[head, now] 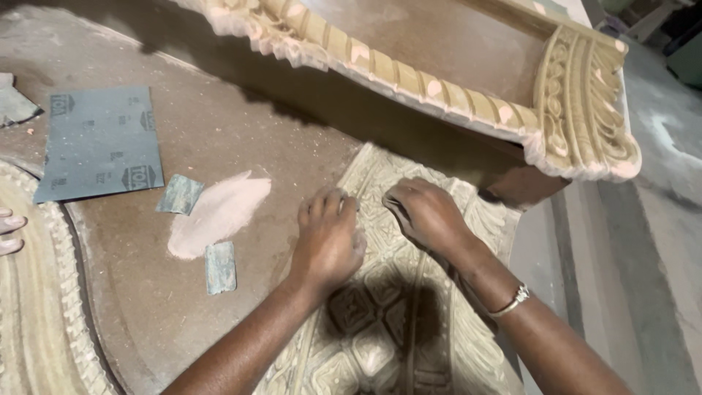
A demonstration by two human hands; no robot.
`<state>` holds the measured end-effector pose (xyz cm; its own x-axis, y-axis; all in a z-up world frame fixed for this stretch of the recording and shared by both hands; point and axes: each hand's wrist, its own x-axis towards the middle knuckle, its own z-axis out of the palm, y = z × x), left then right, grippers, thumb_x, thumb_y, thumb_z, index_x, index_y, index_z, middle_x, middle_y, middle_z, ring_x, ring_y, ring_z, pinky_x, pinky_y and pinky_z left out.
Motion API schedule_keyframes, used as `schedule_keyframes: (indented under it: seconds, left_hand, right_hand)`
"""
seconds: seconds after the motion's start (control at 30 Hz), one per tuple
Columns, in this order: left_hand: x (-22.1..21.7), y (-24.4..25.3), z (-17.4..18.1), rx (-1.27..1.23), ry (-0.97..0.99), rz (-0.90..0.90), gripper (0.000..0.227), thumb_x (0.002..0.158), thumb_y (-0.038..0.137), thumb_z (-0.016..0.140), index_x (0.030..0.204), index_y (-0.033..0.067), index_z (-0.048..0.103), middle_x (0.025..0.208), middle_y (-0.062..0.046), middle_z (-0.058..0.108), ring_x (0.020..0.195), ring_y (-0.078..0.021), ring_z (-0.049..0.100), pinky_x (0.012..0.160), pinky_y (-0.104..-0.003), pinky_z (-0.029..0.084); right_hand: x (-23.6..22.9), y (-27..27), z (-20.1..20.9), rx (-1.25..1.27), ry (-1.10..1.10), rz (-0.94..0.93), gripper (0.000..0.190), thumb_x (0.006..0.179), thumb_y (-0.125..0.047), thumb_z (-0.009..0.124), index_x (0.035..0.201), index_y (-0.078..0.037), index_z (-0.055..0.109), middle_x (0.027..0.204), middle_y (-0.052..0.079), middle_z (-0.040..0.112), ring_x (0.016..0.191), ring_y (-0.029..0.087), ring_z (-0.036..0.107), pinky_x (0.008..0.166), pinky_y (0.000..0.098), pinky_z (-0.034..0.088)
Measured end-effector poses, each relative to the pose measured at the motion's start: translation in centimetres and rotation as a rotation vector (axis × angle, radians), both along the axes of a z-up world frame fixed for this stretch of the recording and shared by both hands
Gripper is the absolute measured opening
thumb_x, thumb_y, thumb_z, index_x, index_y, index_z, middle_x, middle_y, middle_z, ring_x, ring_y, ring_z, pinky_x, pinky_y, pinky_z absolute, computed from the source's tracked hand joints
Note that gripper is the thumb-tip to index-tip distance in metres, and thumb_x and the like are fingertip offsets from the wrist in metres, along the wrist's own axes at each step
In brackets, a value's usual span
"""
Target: The person sands the surface of ornate decorative moldings using a small sanding block. They work methodically along the intricate patterns and edges of the pieces, which are laid out on a workbench.
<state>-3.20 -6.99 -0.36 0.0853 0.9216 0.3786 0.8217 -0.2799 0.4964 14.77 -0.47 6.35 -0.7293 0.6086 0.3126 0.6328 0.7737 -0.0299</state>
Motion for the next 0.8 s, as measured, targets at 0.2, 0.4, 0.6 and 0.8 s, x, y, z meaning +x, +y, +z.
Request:
schedule_keyframes:
  seconds: [0.2, 0.4, 0.6, 0.8]
  left_hand:
    - [0.5, -0.4, 0.7, -0.057, 0.099, -0.037, 0.046, 0.092, 0.028, 0.058, 0.131, 0.0047, 0.06, 0.148, -0.027, 0.044, 0.145, -0.0421, 0.031, 0.112, -0.074, 0.02]
    - [0.5, -0.6, 1.2, -0.053, 0.148, 0.025, 0.046, 0.095, 0.035, 0.053, 0.13, 0.0073, 0.062, 0.149, -0.027, 0.043, 0.144, -0.0432, 0.031, 0.108, -0.08, 0.018]
    - [0.3, -0.4, 1.5, -0.007, 0.139, 0.063, 0.05, 0.09, 0.034, 0.059, 0.134, 0.0104, 0.064, 0.151, -0.027, 0.044, 0.145, -0.0463, 0.031, 0.103, -0.085, 0.013]
    - [-0.4, 1.1, 0.8, -0.176, -0.202, -0.032, 0.027, 0.084, 0.014, 0.067, 0.111, 0.0136, 0.072, 0.144, -0.017, 0.05, 0.147, -0.0359, 0.03, 0.12, -0.07, 0.008]
  right_hand:
    - [1.8, 0.9, -0.7, 0.016, -0.051, 0.009, 0.027, 0.075, 0.001, 0.065, 0.102, -0.003, 0.072, 0.099, 0.014, 0.071, 0.096, 0.034, 0.068, 0.088, 0.0456, 0.054]
    - [0.4, 2.5, -0.5, 0.108, -0.035, 0.145, 0.024, 0.077, -0.003, 0.069, 0.101, -0.002, 0.071, 0.1, 0.015, 0.07, 0.097, 0.033, 0.067, 0.087, 0.0429, 0.055]
    - [1.2, 1.8, 0.1, -0.008, -0.098, 0.121, 0.02, 0.082, -0.003, 0.069, 0.101, -0.003, 0.073, 0.097, 0.013, 0.072, 0.093, 0.03, 0.069, 0.087, 0.0422, 0.057]
    - [0.5, 0.3, 1.6, -0.133, 0.023, 0.011, 0.018, 0.089, -0.016, 0.071, 0.104, -0.006, 0.077, 0.098, 0.012, 0.075, 0.09, 0.028, 0.072, 0.083, 0.0411, 0.059]
